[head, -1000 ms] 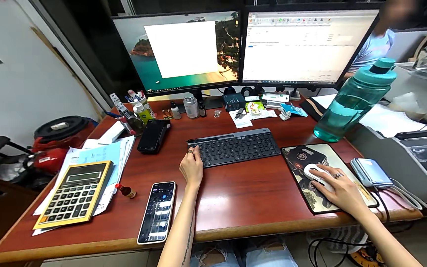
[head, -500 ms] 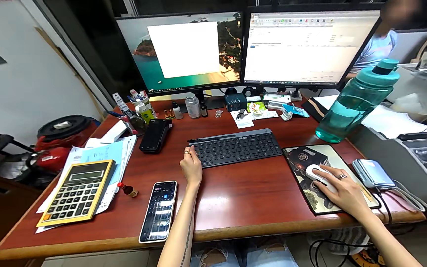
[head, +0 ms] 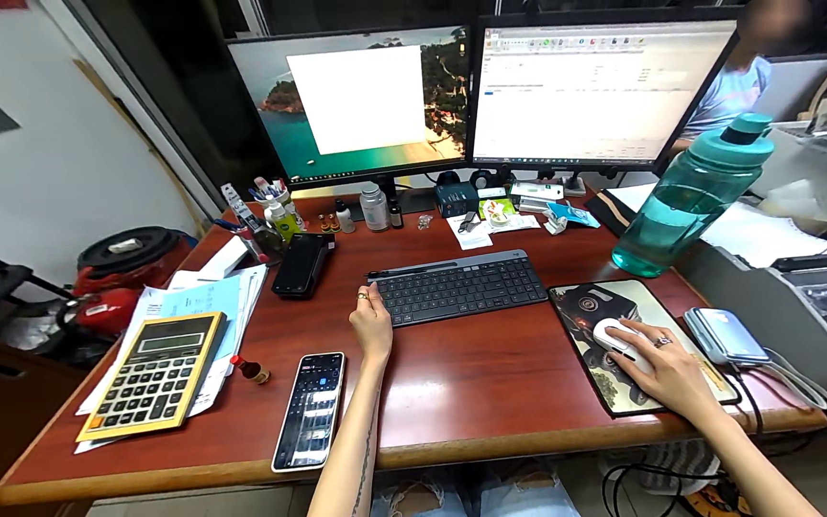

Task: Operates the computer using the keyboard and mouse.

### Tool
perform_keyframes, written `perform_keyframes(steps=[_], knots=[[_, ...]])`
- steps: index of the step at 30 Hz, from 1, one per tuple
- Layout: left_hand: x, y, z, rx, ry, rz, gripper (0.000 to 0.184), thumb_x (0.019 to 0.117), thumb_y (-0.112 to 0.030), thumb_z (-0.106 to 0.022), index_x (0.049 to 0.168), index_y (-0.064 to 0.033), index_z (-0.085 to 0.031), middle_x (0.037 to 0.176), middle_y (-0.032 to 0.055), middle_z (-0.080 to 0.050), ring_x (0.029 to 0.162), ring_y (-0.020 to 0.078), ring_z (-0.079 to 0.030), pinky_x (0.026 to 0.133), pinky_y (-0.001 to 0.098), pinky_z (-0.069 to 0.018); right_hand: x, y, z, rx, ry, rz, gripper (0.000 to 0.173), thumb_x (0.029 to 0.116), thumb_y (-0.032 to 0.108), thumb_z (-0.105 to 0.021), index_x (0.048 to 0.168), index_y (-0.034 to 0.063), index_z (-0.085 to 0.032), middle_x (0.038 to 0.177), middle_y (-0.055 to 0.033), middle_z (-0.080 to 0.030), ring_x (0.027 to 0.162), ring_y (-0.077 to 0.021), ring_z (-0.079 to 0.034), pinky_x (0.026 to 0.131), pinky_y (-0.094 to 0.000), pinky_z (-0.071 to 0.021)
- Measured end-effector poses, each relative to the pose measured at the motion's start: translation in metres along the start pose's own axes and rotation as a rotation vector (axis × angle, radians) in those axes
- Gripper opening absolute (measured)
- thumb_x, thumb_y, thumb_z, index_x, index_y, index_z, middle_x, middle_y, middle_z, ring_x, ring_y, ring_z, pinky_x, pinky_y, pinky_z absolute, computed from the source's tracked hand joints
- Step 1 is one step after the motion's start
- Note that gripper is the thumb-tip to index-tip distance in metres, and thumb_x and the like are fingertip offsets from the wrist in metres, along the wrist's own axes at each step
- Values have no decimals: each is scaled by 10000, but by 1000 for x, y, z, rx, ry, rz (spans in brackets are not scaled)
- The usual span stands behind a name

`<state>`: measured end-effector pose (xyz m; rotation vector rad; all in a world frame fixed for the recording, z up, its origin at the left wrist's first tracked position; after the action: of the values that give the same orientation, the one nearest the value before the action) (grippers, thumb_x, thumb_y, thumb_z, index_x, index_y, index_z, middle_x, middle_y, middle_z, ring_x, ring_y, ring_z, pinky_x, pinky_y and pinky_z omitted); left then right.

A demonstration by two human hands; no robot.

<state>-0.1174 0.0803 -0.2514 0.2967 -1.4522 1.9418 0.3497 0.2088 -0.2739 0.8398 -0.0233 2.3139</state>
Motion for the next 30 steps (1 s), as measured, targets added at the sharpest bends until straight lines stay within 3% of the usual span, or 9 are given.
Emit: perform_keyframes(steps=[3,7,12,18,22,24,27,30], knots=[[-1,2,-2,-7,-14,-9,415,1115,-233,-413,888,36,-633,642,54,-525,598,123,-547,611,309,-451,0,-1,0,11,-2,9,486,983,488,-531,1280,154,-721,1324,-208,-665,1166,-446,-641,909,-577,-524],[0,2,-2,-5,-21,-32,389,1097,-226,-457,896,32,-667,679,92,-594,633,164,-591,636,358,-476,-1,-1,0,14,-28,2,476,979,454,-547,1279,127,-718,1316,-212,-667,1153,-442,-647,891,-581,-527],[0,4,-4,-15,-32,-32,333,1092,-203,-459,1047,50,-670,836,170,-684,806,261,-677,779,432,-525,-2,-4,0,-31,-50,-52,454,983,441,-538,1252,132,-735,1310,-218,-665,1142,-466,-639,872,-606,-519],[1,5,-5,-21,-24,-14,290,1086,-189,-470,1147,42,-634,883,175,-665,800,263,-649,777,435,-519,-2,-4,-1,-35,-31,-68,461,991,462,-517,1238,144,-743,1311,-215,-665,1134,-463,-644,855,-607,-524],[1,9,-6,-50,-1,-25,279,1058,-136,-508,1240,48,-613,1043,208,-693,893,278,-682,841,432,-544,-2,-3,-1,-35,-23,-71,465,993,460,-514,1235,136,-742,1312,-225,-661,1143,-475,-637,862,-615,-519],[2,12,-6,-74,9,-16,288,1033,-95,-537,1278,45,-592,1123,203,-676,899,251,-664,813,391,-541,-2,-4,-1,-35,-21,-65,461,992,454,-517,1238,135,-742,1311,-226,-662,1137,-473,-638,857,-612,-521],[3,11,-5,-106,13,-2,369,976,-9,-588,1341,46,-573,1317,244,-596,1010,263,-663,839,365,-556,-2,-4,-1,-42,-21,-70,460,988,457,-516,1246,147,-737,1316,-215,-663,1146,-469,-640,864,-610,-523],[4,10,-4,-126,-4,-1,432,916,65,-582,1347,47,-575,1401,257,-532,1101,281,-643,870,360,-563,-1,-4,-1,-36,-26,-75,470,990,466,-515,1243,139,-739,1313,-214,-667,1141,-472,-644,851,-613,-525]])
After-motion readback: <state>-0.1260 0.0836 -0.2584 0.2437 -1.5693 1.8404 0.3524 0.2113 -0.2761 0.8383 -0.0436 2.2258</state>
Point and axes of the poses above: each hand's wrist, its own x-axis towards the middle knuckle, its own z-axis out of the back of the hand, y = z × x, the point moved 1 cm from there along x, towards the middle knuckle
